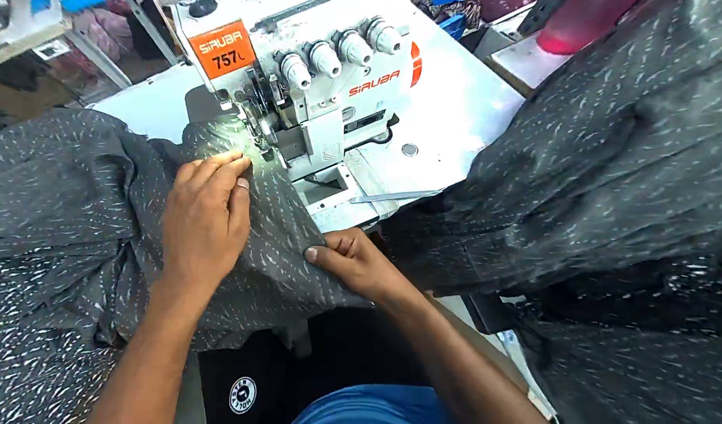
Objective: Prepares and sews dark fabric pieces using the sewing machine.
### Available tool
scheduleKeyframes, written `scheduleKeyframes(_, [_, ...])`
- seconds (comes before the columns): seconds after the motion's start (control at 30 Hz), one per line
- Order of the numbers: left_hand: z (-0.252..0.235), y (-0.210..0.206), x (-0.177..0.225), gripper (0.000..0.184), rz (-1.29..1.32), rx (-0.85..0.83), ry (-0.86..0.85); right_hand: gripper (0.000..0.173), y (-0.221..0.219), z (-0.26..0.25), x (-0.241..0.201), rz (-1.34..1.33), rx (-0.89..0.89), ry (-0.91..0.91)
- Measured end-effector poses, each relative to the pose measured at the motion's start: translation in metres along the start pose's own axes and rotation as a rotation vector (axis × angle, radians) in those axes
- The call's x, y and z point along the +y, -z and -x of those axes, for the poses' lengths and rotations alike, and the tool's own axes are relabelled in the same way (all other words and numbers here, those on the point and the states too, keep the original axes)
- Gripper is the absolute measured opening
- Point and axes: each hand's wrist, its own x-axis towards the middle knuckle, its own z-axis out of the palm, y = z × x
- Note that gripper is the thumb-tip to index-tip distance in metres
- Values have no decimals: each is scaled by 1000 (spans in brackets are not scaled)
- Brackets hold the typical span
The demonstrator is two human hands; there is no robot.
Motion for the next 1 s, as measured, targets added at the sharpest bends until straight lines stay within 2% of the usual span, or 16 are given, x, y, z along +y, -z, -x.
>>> scheduleKeyframes(0.23, [-38,-6,-34,57,28,-160,21,27,-6,-17,-14,17,0,59])
scheduleKeyframes(0.6, [-114,-14,-97,60,59,-256,-9,25,-10,-64,-23,-55,60,94])
scheduleKeyframes(0.77, [-147,-19,-128,65,-23,-281,-66,24,-18,-73,-30,-220,83,-60])
scheduleKeyframes(0.83, [-162,-22,-135,65,-116,-230,-55,25,-21,-76,-31,-274,97,-52])
scheduleKeyframes(0.9, [-171,-17,-131,57,-202,-116,-26,23,-24,-81,-29,-284,81,-29])
scheduleKeyframes(0.97, [-157,-10,-120,49,-184,95,-36,21,-26,-78,-27,-279,88,-11])
scheduleKeyframes(1.0, [-136,-5,-111,47,-116,195,-34,21,-25,-75,-25,-271,88,4])
